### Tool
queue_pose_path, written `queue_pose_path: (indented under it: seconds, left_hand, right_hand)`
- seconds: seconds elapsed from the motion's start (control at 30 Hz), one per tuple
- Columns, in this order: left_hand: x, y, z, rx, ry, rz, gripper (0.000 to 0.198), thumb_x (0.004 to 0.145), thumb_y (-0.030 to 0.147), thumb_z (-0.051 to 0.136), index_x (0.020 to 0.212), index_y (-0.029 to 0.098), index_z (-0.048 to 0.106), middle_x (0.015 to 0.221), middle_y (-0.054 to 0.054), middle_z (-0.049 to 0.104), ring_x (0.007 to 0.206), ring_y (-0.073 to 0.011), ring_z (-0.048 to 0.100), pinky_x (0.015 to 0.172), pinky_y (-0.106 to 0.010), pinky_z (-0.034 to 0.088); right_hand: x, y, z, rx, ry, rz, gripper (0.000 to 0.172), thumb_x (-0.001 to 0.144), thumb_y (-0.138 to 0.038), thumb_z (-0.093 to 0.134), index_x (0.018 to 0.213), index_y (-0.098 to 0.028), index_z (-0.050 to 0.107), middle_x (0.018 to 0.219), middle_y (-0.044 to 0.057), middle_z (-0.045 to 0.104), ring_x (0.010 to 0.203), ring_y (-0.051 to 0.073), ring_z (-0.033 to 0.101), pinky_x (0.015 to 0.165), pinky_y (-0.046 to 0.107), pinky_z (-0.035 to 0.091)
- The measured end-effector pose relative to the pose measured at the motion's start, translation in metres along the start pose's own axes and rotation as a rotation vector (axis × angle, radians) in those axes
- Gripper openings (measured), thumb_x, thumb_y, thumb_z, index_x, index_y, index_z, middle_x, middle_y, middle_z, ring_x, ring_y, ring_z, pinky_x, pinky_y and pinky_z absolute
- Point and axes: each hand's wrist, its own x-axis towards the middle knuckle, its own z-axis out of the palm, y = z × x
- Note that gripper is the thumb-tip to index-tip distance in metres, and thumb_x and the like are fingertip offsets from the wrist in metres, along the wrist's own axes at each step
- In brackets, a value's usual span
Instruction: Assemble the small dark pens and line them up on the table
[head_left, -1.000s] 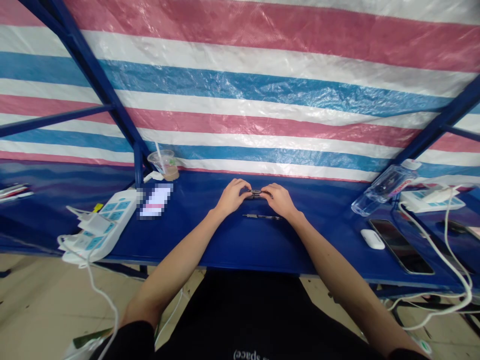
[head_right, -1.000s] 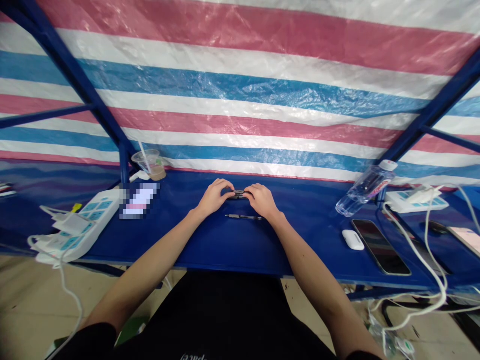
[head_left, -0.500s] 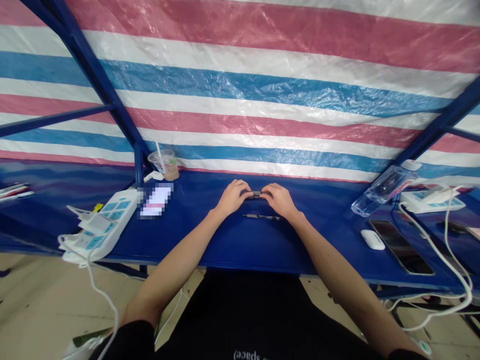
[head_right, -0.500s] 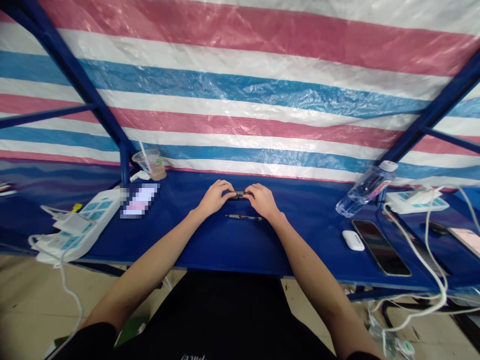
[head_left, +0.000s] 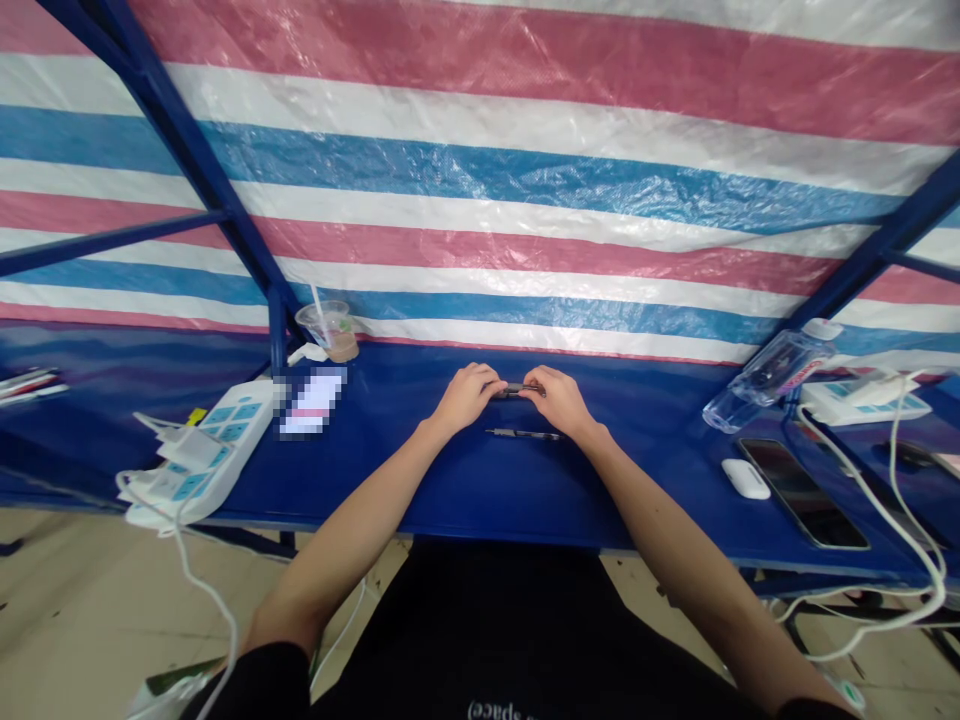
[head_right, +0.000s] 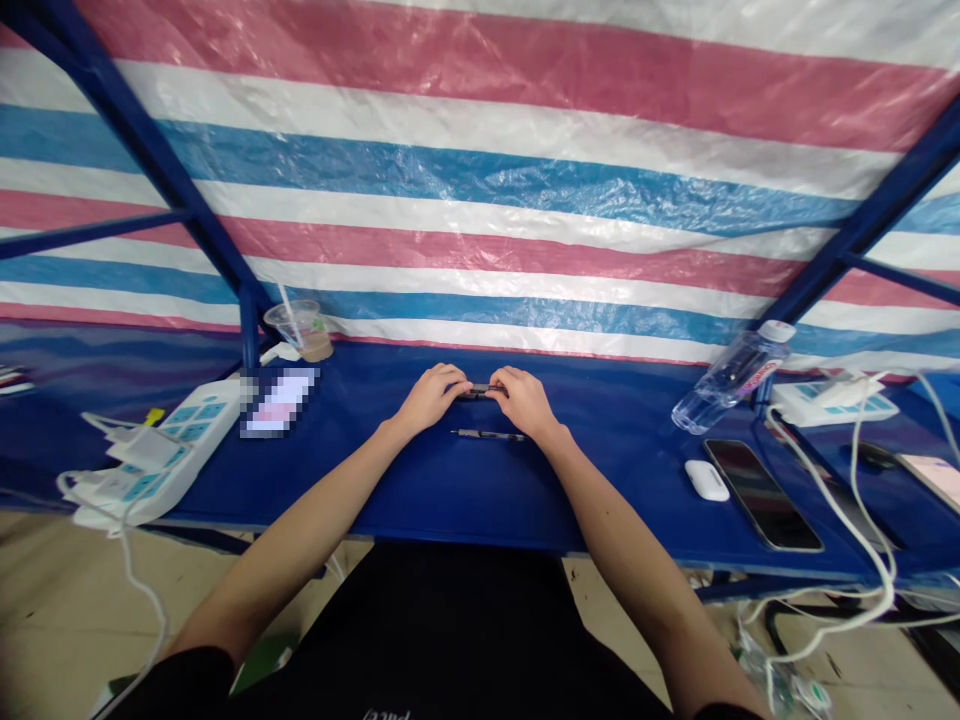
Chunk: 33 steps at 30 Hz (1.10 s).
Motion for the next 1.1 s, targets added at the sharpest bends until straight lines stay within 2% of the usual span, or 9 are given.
queue_pose_path:
  seconds: [0.17, 0.33, 0.47, 0.57, 0.67, 0.77, 0.83, 0.97, 1.1]
  left_hand:
    - [0.002, -0.003, -0.001, -0.030, 0.011, 0.013, 0.034, 0.104, 0.038, 0.059, 0.080, 0.021, 0.076, 0.093, -0.006, 0.076, 0.090, -0.0232, 0.065, 0.090, -0.040, 0.049]
    - [0.002, -0.006, -0.001, -0.072, 0.009, 0.048, 0.033, 0.103, 0.037, 0.061, 0.078, 0.021, 0.077, 0.088, -0.005, 0.076, 0.085, -0.0214, 0.069, 0.089, -0.038, 0.050]
    - [0.002, -0.002, -0.002, -0.043, 0.043, 0.043, 0.034, 0.104, 0.037, 0.058, 0.080, 0.021, 0.076, 0.090, -0.004, 0.075, 0.087, -0.0212, 0.070, 0.093, -0.039, 0.049]
    - [0.001, 0.001, -0.005, -0.045, 0.108, -0.005, 0.038, 0.107, 0.038, 0.052, 0.082, 0.020, 0.075, 0.090, -0.005, 0.074, 0.086, -0.0209, 0.068, 0.090, -0.038, 0.050]
    - [0.000, 0.002, -0.007, -0.050, 0.175, -0.048, 0.039, 0.108, 0.040, 0.050, 0.083, 0.021, 0.074, 0.091, -0.005, 0.074, 0.089, -0.0214, 0.068, 0.090, -0.037, 0.050]
    - [0.000, 0.001, -0.008, -0.079, 0.199, -0.065, 0.039, 0.108, 0.041, 0.050, 0.083, 0.021, 0.073, 0.092, -0.005, 0.074, 0.093, -0.0218, 0.068, 0.091, -0.036, 0.050]
    - [0.000, 0.001, -0.007, -0.093, 0.199, -0.064, 0.038, 0.108, 0.040, 0.050, 0.084, 0.021, 0.073, 0.092, -0.005, 0.074, 0.092, -0.0217, 0.068, 0.091, -0.036, 0.050]
    - [0.000, 0.002, -0.006, -0.120, 0.180, -0.032, 0.035, 0.107, 0.039, 0.051, 0.086, 0.021, 0.073, 0.092, -0.005, 0.074, 0.092, -0.0219, 0.068, 0.090, -0.037, 0.050]
    - [-0.001, 0.002, -0.007, -0.128, 0.160, -0.025, 0.035, 0.107, 0.039, 0.049, 0.089, 0.021, 0.073, 0.094, -0.006, 0.074, 0.094, -0.0225, 0.067, 0.091, -0.037, 0.051]
  right_hand:
    - [0.000, -0.001, 0.000, 0.076, -0.026, 0.020, 0.012, 0.095, -0.024, 0.072, 0.084, -0.022, 0.069, 0.084, 0.003, 0.071, 0.075, 0.019, 0.063, 0.071, 0.029, 0.044]
    - [0.001, 0.000, 0.000, 0.050, -0.051, 0.073, 0.013, 0.094, -0.030, 0.074, 0.082, -0.024, 0.075, 0.083, 0.003, 0.076, 0.073, 0.020, 0.066, 0.070, 0.030, 0.044]
    - [0.002, 0.001, -0.002, 0.105, 0.006, 0.125, 0.016, 0.091, -0.040, 0.078, 0.084, -0.026, 0.078, 0.089, 0.004, 0.080, 0.079, 0.023, 0.070, 0.075, 0.033, 0.049]
    - [0.004, 0.002, -0.004, 0.276, 0.118, 0.257, 0.029, 0.087, -0.054, 0.079, 0.088, -0.025, 0.079, 0.080, 0.003, 0.077, 0.073, 0.022, 0.068, 0.074, 0.034, 0.051]
    - [0.009, 0.003, -0.009, 0.625, 0.172, 0.392, 0.047, 0.088, -0.068, 0.071, 0.090, -0.022, 0.077, 0.069, 0.003, 0.070, 0.059, 0.017, 0.060, 0.060, 0.030, 0.048]
    - [0.013, 0.003, -0.018, 1.036, 0.119, 0.504, 0.064, 0.090, -0.081, 0.057, 0.094, -0.020, 0.075, 0.070, 0.004, 0.068, 0.053, 0.015, 0.054, 0.049, 0.028, 0.041]
    - [0.015, 0.002, -0.023, 1.213, 0.030, 0.553, 0.069, 0.092, -0.083, 0.050, 0.099, -0.020, 0.075, 0.072, 0.005, 0.068, 0.054, 0.016, 0.055, 0.048, 0.028, 0.042]
    - [0.014, 0.000, -0.028, 1.296, -0.070, 0.588, 0.067, 0.097, -0.079, 0.044, 0.102, -0.019, 0.073, 0.073, 0.005, 0.066, 0.057, 0.016, 0.054, 0.055, 0.031, 0.048]
    - [0.013, 0.000, -0.023, 1.270, -0.018, 0.568, 0.058, 0.096, -0.078, 0.051, 0.093, -0.023, 0.066, 0.068, 0.002, 0.060, 0.059, 0.016, 0.055, 0.059, 0.030, 0.047]
